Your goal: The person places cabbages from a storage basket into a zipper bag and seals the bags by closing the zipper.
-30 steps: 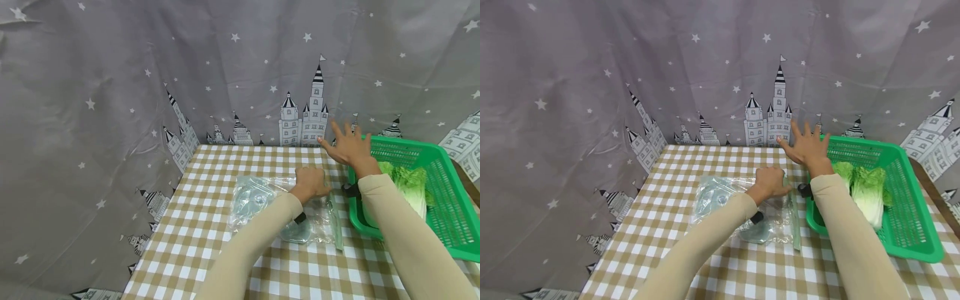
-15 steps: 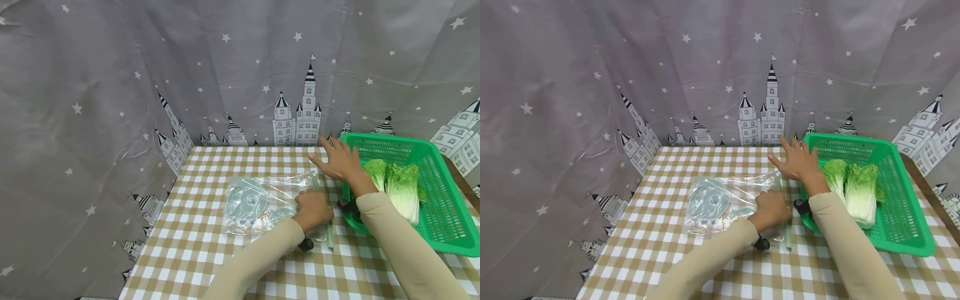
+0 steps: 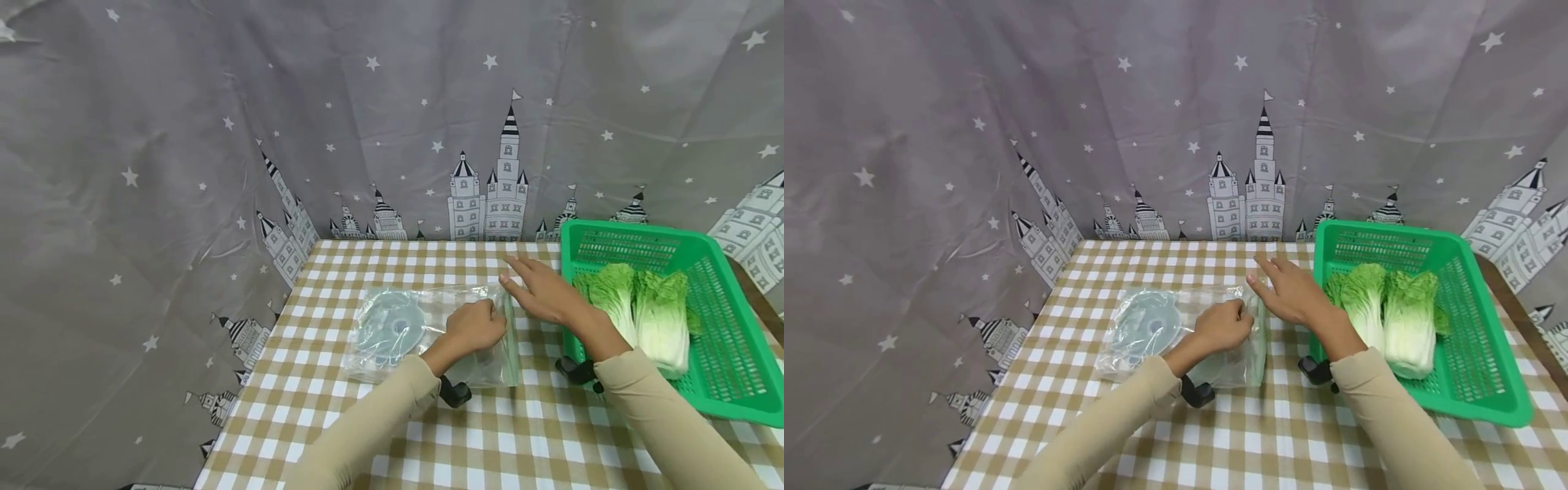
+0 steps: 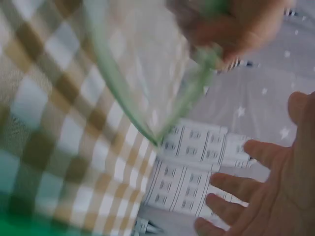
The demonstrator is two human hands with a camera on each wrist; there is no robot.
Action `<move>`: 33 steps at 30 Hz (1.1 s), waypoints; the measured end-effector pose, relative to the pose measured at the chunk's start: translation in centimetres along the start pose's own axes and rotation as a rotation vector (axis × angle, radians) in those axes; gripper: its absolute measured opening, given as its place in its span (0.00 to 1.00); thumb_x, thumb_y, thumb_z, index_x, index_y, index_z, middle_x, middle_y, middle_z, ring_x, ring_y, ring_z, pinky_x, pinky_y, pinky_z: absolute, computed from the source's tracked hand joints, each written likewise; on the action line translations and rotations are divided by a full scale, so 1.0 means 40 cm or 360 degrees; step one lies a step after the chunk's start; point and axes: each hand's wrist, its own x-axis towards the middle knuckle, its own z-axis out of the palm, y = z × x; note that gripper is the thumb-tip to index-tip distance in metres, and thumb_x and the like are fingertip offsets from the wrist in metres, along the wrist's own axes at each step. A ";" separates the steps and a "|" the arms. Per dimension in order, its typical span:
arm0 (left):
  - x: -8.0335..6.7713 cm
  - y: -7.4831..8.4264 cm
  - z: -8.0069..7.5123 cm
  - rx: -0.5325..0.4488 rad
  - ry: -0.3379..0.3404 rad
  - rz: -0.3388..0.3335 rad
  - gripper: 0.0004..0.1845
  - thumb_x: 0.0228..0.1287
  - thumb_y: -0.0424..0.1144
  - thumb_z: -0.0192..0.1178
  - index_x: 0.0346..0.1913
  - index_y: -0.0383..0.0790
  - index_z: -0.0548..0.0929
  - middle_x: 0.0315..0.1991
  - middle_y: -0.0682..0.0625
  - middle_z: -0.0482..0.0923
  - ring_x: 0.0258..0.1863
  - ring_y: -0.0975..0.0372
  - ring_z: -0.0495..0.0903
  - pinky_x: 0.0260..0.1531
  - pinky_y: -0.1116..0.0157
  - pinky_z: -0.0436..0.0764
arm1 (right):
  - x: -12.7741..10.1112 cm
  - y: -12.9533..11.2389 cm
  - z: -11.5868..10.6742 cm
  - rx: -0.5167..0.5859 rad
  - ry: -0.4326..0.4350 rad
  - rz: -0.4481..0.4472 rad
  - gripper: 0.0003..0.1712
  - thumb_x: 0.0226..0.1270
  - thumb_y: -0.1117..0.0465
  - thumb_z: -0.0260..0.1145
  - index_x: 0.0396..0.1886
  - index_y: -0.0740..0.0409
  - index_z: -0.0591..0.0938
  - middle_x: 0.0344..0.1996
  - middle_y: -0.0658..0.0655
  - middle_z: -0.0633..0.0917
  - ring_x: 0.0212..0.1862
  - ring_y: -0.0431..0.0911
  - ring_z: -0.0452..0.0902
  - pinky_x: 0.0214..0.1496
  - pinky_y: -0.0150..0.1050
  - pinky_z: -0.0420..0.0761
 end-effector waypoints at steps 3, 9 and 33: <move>-0.013 -0.012 -0.036 -0.0092 0.0063 0.0085 0.11 0.64 0.43 0.46 0.24 0.47 0.71 0.17 0.53 0.70 0.14 0.62 0.67 0.15 0.63 0.67 | -0.019 -0.022 0.019 0.0099 -0.0045 -0.0047 0.34 0.81 0.47 0.41 0.73 0.67 0.61 0.67 0.76 0.65 0.68 0.70 0.59 0.65 0.65 0.60; -0.029 -0.029 -0.065 -0.0195 0.0177 0.0166 0.15 0.71 0.43 0.45 0.24 0.46 0.70 0.16 0.53 0.68 0.13 0.62 0.67 0.14 0.64 0.66 | -0.058 -0.054 0.060 0.0139 -0.0074 -0.0106 0.33 0.81 0.52 0.45 0.71 0.76 0.60 0.67 0.76 0.64 0.69 0.69 0.57 0.67 0.62 0.58; -0.101 -0.035 -0.164 -0.0388 0.0478 0.0439 0.16 0.70 0.38 0.44 0.22 0.46 0.68 0.13 0.55 0.66 0.12 0.63 0.65 0.13 0.67 0.63 | -0.092 -0.098 0.184 -0.0716 -0.0230 -0.0428 0.50 0.58 0.27 0.57 0.65 0.62 0.75 0.69 0.68 0.66 0.72 0.60 0.57 0.70 0.61 0.52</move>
